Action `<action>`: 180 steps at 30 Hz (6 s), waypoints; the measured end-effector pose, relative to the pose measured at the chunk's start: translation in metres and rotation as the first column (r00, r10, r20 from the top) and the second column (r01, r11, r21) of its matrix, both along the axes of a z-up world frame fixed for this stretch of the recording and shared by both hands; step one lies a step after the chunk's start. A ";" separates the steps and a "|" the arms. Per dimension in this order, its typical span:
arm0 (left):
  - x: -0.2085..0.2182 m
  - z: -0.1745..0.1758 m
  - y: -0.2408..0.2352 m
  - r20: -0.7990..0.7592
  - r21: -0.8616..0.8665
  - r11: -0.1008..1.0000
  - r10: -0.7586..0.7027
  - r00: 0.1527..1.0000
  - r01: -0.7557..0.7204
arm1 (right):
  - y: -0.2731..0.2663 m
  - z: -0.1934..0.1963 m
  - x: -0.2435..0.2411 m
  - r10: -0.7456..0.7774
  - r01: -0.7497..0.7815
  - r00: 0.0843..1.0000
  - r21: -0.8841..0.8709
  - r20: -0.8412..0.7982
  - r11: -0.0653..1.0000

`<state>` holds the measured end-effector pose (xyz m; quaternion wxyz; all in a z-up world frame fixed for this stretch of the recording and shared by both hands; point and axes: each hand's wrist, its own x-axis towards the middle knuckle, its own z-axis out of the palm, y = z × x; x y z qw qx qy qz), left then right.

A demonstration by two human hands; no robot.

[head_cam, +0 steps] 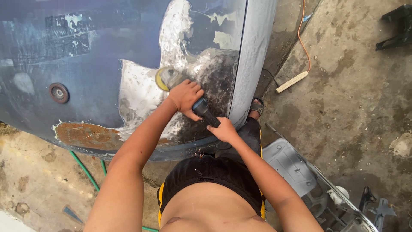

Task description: The person uses an angle grinder to remove paint and rust from the side panel of a blue car. They move the tool across the surface, generating sparks as they strip the material down to the bare metal.

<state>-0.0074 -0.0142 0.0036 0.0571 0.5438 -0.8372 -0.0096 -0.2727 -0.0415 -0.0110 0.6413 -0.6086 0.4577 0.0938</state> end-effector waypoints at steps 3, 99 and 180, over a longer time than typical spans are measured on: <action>-0.020 -0.015 0.025 -0.027 -0.005 0.994 0.108 0.994 -0.108 | -0.017 0.024 -0.014 0.102 -0.104 0.993 -0.029 -0.056 0.994; -0.153 0.076 -0.075 -0.255 0.953 -0.110 0.216 -0.943 -0.283 | -0.159 0.008 0.001 0.605 -0.606 0.793 -0.005 -0.069 0.795; -0.165 0.044 -0.092 -0.220 0.890 -0.339 0.266 -0.939 -0.305 | -0.170 0.035 -0.009 0.584 -0.583 0.812 0.116 0.027 0.805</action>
